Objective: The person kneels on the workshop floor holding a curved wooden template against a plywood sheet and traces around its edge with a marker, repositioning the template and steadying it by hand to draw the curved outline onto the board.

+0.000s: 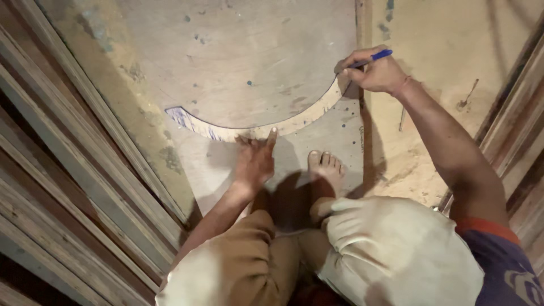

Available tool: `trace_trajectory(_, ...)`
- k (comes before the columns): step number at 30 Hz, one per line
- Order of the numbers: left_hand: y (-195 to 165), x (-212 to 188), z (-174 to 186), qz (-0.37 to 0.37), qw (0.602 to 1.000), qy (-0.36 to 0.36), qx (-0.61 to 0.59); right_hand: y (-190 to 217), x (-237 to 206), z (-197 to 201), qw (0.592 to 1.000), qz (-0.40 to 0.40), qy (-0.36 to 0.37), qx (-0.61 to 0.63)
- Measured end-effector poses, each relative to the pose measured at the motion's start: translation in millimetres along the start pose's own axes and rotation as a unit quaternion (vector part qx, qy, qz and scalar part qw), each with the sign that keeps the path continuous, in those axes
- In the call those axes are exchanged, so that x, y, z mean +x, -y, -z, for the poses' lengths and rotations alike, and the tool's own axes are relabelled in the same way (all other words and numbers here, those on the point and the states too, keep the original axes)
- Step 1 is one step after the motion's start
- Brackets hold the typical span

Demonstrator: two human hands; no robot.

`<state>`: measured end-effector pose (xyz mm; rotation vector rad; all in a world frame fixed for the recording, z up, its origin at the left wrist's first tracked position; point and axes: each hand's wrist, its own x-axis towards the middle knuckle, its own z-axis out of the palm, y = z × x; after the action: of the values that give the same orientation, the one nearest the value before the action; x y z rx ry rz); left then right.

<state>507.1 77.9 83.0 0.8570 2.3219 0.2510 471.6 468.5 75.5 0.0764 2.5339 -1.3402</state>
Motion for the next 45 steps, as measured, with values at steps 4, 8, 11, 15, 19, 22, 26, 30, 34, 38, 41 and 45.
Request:
trace_trajectory(4, -0.3, -0.8, -2.6, -0.024, 0.996, -0.078, 0.029, -8.6, 0.9, 8.0, 0.999, 0.024, 0.012, -0.045)
trace_trajectory(8, 1.6, -2.8, -5.0, -0.024, 0.998, -0.058, 0.027, -18.1, -13.8, 29.0, 0.996, 0.0, -0.01, -0.083)
trace_trajectory(11, 6.6, 2.9, -6.5, -0.037, 0.996, -0.026, 0.073, -21.5, -30.9, 29.5, 0.995, 0.012, -0.088, -0.05)
trace_trajectory(15, 30.3, 16.5, -8.3, -0.127, 0.964, -0.054, 0.228, -18.2, -53.0, -1.8, 0.98, 0.012, -0.195, -0.024)
trace_trajectory(19, 73.2, 40.0, -2.7, -0.286, 0.911, -0.171, 0.243, -11.1, -60.4, -35.7, 0.962, -0.045, -0.27, -0.011)
trace_trajectory(22, 92.4, 73.7, 6.6, -0.4, 0.817, -0.216, 0.354, -5.2, -56.6, -47.4, 0.957, -0.045, -0.288, 0.009)
trace_trajectory(26, 95.2, 91.6, 17.7, -0.378, 0.885, 0.018, 0.271, 1.5, -52.1, -47.2, 0.958, -0.026, -0.287, 0.005)
trace_trajectory(30, 89.3, 101.0, 23.7, -0.353, 0.888, 0.124, 0.266, 6.2, -51.6, -43.4, 0.959, -0.029, -0.281, -0.026)
trace_trajectory(34, 80.8, 113.0, 17.8, -0.389, 0.834, 0.144, 0.363, 7.1, -46.4, -46.9, 0.955, -0.033, -0.294, -0.005)
trace_trajectory(38, 69.2, 114.9, 2.7, -0.356, 0.873, 0.097, 0.318, 6.2, -44.3, -55.5, 0.951, -0.028, -0.308, -0.03)
trace_trajectory(41, 62.2, 116.7, -2.1, -0.368, 0.873, 0.043, 0.317, 9.6, -51.8, -67.3, 0.949, -0.017, -0.309, -0.061)
trace_trajectory(45, 51.7, 123.6, 9.0, -0.361, 0.879, 0.081, 0.302, 26.2, -71.5, -95.4, 0.94, 0.007, -0.312, -0.137)
